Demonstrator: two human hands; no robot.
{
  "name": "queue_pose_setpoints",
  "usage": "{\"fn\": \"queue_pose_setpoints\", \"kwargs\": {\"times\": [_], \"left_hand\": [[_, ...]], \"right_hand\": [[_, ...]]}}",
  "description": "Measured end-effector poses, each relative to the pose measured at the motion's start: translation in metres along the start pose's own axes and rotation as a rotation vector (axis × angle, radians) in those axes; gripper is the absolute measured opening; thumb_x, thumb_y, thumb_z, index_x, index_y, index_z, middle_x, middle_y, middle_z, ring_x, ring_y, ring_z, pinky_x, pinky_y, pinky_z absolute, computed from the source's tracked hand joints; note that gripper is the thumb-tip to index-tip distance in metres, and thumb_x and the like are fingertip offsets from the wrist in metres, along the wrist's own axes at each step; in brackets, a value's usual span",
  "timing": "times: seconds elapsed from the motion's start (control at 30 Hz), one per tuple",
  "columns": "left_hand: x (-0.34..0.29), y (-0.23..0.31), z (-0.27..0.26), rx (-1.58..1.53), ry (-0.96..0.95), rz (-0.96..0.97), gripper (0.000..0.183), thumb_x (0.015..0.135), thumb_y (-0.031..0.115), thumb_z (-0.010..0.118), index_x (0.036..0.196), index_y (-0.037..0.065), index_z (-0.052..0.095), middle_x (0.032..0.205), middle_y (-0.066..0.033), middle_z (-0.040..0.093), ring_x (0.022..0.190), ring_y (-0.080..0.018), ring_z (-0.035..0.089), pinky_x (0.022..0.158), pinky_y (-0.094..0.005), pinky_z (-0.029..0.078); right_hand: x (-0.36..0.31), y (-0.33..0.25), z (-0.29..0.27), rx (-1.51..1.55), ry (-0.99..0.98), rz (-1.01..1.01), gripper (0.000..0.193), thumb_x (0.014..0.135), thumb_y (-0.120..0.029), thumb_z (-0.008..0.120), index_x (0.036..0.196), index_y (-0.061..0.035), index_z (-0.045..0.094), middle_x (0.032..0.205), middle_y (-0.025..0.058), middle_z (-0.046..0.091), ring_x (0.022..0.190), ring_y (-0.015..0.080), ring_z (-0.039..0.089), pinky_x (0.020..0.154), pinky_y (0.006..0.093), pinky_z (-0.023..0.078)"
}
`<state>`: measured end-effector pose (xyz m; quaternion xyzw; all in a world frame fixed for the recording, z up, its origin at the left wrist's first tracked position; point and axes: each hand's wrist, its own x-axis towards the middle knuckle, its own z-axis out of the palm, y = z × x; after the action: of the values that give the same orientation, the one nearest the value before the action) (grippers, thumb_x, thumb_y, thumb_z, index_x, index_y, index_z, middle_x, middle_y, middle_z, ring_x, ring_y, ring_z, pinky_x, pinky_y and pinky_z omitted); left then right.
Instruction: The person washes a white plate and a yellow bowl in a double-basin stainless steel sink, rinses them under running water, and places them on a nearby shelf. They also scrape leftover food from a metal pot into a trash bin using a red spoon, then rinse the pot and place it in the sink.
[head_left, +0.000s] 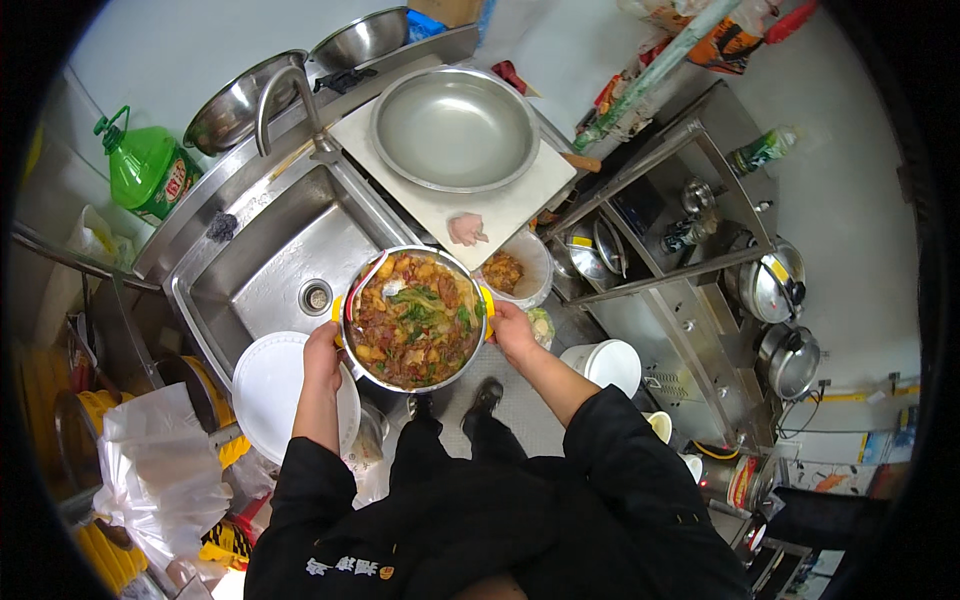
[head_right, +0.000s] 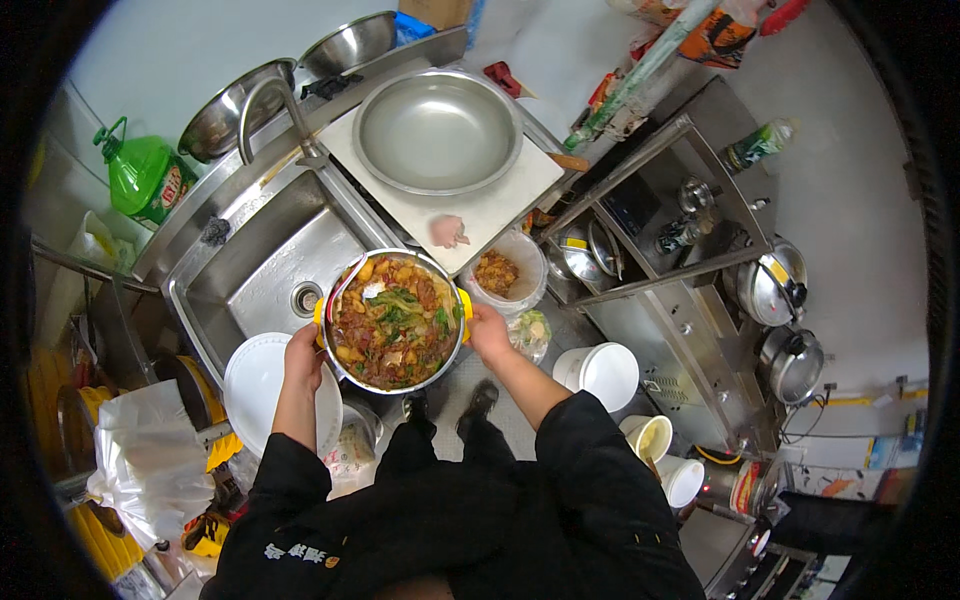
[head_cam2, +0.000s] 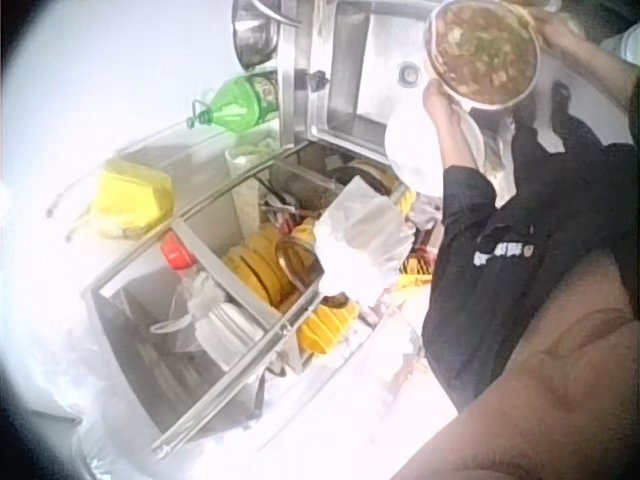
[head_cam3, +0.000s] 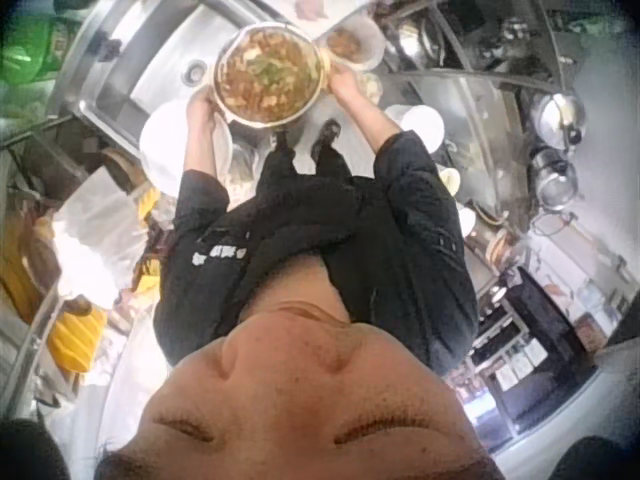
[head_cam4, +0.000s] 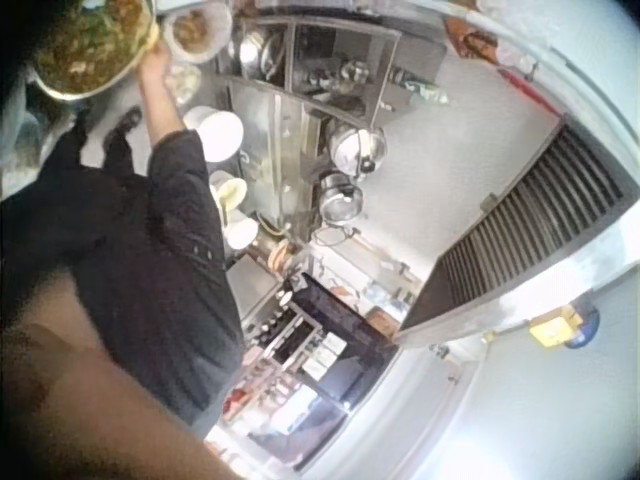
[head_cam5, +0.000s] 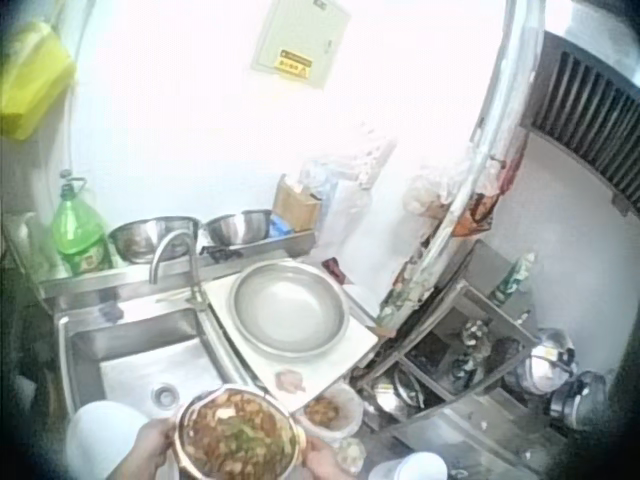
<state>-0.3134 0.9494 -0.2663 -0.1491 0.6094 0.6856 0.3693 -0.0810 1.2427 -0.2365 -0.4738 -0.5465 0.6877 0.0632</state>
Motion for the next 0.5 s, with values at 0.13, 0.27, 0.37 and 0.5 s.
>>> {"fn": "queue_pose_setpoints", "kwargs": {"times": [0.13, 0.27, 0.37, 0.5], "left_hand": [[0.006, -0.003, 0.005, -0.047, 0.064, 0.020, 0.029, 0.100, 0.024, 0.058, 0.120, 0.006, 0.067, 0.103, -0.0032, 0.068, 0.084, -0.0152, 0.059, 0.067, -0.0324, 0.046], [0.001, 0.005, 0.012, 0.009, 0.098, 0.040, 0.030, 0.101, 0.027, 0.055, 0.120, 0.007, 0.067, 0.099, -0.0027, 0.069, 0.085, -0.0150, 0.060, 0.069, -0.0321, 0.047], [-0.011, 0.007, 0.019, -0.010, 0.109, 0.092, 0.032, 0.103, 0.024, 0.053, 0.126, 0.006, 0.066, 0.103, -0.0039, 0.069, 0.084, -0.0155, 0.062, 0.067, -0.0327, 0.048], [-0.017, 0.005, 0.028, 0.029, 0.241, 0.073, 0.036, 0.106, 0.022, 0.050, 0.136, 0.005, 0.060, 0.109, -0.0055, 0.071, 0.089, -0.0165, 0.066, 0.071, -0.0325, 0.052]], "right_hand": [[0.030, -0.007, 0.001, -0.013, -0.032, 0.014, 0.033, 0.096, 0.001, 0.050, 0.125, -0.0032, 0.065, 0.091, 0.0026, 0.068, 0.067, 0.0118, 0.060, 0.056, 0.0256, 0.049], [0.054, -0.013, -0.003, -0.062, -0.124, -0.008, 0.034, 0.096, 0.001, 0.049, 0.127, -0.0040, 0.064, 0.098, 0.0042, 0.071, 0.073, 0.0120, 0.064, 0.059, 0.0261, 0.052], [0.068, -0.018, -0.008, -0.064, -0.259, -0.021, 0.036, 0.097, 0.001, 0.048, 0.128, -0.0056, 0.064, 0.102, 0.0041, 0.071, 0.078, 0.0109, 0.065, 0.063, 0.0245, 0.053], [0.079, -0.024, -0.012, 0.003, -0.372, -0.038, 0.036, 0.099, 0.001, 0.047, 0.131, -0.0055, 0.062, 0.104, 0.0032, 0.072, 0.078, 0.0090, 0.065, 0.063, 0.0229, 0.052]]}}
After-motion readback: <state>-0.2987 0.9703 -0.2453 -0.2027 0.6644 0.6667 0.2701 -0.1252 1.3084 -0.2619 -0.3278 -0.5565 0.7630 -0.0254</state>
